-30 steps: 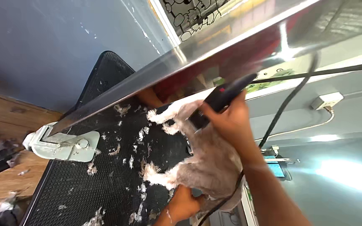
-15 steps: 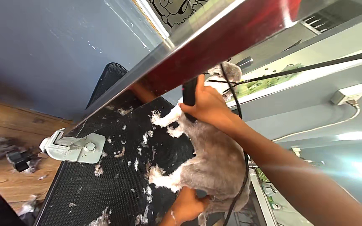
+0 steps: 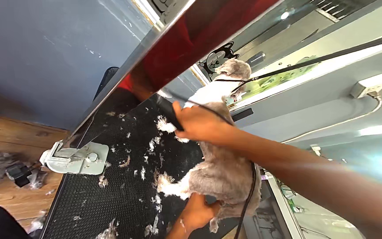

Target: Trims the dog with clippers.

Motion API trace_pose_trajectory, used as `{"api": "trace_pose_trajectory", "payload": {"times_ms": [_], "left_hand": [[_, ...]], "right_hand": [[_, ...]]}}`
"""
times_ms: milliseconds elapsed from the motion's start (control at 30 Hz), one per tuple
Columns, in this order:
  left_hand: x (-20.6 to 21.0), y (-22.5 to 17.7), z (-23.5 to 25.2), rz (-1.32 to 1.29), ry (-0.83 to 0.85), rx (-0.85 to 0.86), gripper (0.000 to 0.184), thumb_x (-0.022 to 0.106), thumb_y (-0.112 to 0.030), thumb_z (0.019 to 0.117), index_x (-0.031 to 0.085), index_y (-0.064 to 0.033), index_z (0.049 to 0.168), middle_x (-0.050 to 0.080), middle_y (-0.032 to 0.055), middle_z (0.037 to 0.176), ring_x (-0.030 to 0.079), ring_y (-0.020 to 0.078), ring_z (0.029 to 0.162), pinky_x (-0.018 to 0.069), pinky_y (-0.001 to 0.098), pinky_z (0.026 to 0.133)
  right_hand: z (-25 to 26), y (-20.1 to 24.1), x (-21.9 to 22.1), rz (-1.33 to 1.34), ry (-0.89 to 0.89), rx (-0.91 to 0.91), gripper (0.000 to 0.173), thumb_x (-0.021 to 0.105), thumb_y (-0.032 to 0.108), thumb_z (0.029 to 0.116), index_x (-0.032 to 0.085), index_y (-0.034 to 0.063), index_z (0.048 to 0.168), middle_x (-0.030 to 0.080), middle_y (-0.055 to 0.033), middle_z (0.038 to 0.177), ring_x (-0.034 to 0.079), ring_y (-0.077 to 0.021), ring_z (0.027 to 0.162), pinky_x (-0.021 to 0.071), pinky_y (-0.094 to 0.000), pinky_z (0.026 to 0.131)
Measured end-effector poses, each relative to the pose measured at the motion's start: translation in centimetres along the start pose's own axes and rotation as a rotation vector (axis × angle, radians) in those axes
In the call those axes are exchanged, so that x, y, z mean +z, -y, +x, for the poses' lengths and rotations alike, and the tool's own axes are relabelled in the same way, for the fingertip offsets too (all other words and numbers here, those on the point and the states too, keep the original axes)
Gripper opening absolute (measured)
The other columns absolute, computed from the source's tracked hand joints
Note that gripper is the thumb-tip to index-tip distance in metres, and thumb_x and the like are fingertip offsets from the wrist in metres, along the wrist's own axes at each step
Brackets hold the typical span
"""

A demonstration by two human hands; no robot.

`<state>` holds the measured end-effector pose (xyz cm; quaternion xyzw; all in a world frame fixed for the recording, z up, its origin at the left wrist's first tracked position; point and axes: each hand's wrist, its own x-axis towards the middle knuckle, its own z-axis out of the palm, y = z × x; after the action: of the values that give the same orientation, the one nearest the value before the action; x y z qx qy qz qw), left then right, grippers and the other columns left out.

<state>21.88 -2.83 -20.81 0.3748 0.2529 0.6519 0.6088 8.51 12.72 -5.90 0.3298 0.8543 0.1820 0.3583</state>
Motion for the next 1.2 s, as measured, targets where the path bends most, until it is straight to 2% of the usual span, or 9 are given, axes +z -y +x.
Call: {"api": "trace_pose_trajectory", "payload": {"times_ms": [267,433,533,733,933,1033,1067,1167,1200], "left_hand": [[0.4,-2.1,-0.7,-0.007,-0.193,-0.235,0.017,0.061,0.002,0.0908,0.067,0.0095,0.105,0.069,0.0090,0.092,0.063,0.0020,0.087,0.0520,0.0218,0.084],[-0.2,-1.6,0.5,0.312,-0.232,-0.326,0.035,0.057,0.000,0.0971,0.058,0.0174,0.127,0.062,0.0284,0.128,0.058,0.0262,0.124,0.0422,0.0362,0.110],[0.0,-4.1,1.0,0.615,-0.076,-0.533,0.036,0.051,-0.004,0.1036,0.056,0.0176,0.132,0.057,0.0344,0.137,0.053,0.0383,0.133,0.0375,0.0451,0.115],[0.1,-6.3,-0.2,0.752,-0.158,-0.504,0.027,0.052,-0.002,0.1006,0.064,0.0197,0.111,0.068,0.0306,0.108,0.065,0.0307,0.102,0.0490,0.0403,0.096],[-0.7,-7.9,-2.3,0.231,-0.599,-0.323,0.018,0.042,0.012,0.0959,0.055,0.0165,0.107,0.065,0.0106,0.088,0.060,0.0030,0.079,0.0522,0.0188,0.078],[-1.7,-9.3,-3.3,-0.034,-0.484,0.111,0.027,0.036,0.013,0.0956,0.061,0.0076,0.101,0.070,0.0025,0.084,0.067,-0.0010,0.080,0.0549,0.0149,0.078],[1.3,-12.1,-1.9,-0.105,-0.813,-0.004,0.032,0.038,0.011,0.0950,0.065,-0.0005,0.081,0.066,0.0003,0.066,0.064,0.0006,0.064,0.0543,0.0163,0.070],[-2.7,-11.7,-3.6,0.040,-0.221,0.339,0.026,0.046,-0.012,0.1053,0.071,-0.0117,0.110,0.076,-0.0041,0.104,0.069,0.0009,0.100,0.0554,0.0201,0.090],[-0.4,-13.2,-2.7,0.051,-0.338,0.311,0.022,0.051,-0.016,0.1021,0.073,-0.0109,0.102,0.076,-0.0014,0.098,0.070,0.0032,0.094,0.0565,0.0209,0.085]], "right_hand": [[-4.6,-3.3,-2.1,0.380,-0.437,0.057,0.068,0.072,0.051,0.0861,0.046,0.0102,0.135,0.065,-0.0042,0.083,0.069,-0.0244,0.078,0.0555,-0.0480,0.065],[-15.0,-7.7,-1.6,0.890,-1.012,0.221,0.091,0.079,0.043,0.0862,0.029,0.0094,0.154,0.068,-0.0015,0.115,0.069,-0.0085,0.099,0.0610,-0.0327,0.085],[-20.5,-9.6,2.2,1.336,-1.192,0.228,0.079,0.079,0.029,0.0879,0.032,0.0178,0.150,0.066,0.0039,0.120,0.069,-0.0084,0.105,0.0619,-0.0277,0.089],[-24.7,-10.2,15.4,2.331,-1.335,0.220,0.037,0.064,0.043,0.0986,0.060,0.0204,0.127,0.072,-0.0023,0.115,0.071,-0.0161,0.105,0.0615,-0.0374,0.089],[-22.7,-7.7,23.2,2.822,-1.294,0.189,0.041,0.072,0.042,0.0936,0.062,0.0148,0.123,0.073,-0.0077,0.111,0.073,-0.0183,0.099,0.0628,-0.0368,0.087],[-20.8,-6.7,24.7,2.949,-1.293,0.192,0.038,0.073,0.034,0.0937,0.060,0.0131,0.122,0.072,-0.0088,0.110,0.072,-0.0185,0.100,0.0614,-0.0374,0.090],[-19.9,-6.5,24.8,2.992,-1.302,0.181,0.036,0.073,0.031,0.0933,0.061,0.0117,0.121,0.072,-0.0101,0.109,0.073,-0.0192,0.099,0.0613,-0.0377,0.090],[-17.2,-6.2,24.3,3.064,-1.328,0.139,0.027,0.068,0.023,0.0977,0.061,0.0097,0.121,0.072,-0.0104,0.110,0.072,-0.0191,0.101,0.0598,-0.0380,0.093],[-16.3,-6.1,23.9,3.059,-1.348,0.118,0.028,0.067,0.019,0.0983,0.058,0.0102,0.123,0.071,-0.0096,0.112,0.071,-0.0188,0.103,0.0588,-0.0381,0.095]]}}
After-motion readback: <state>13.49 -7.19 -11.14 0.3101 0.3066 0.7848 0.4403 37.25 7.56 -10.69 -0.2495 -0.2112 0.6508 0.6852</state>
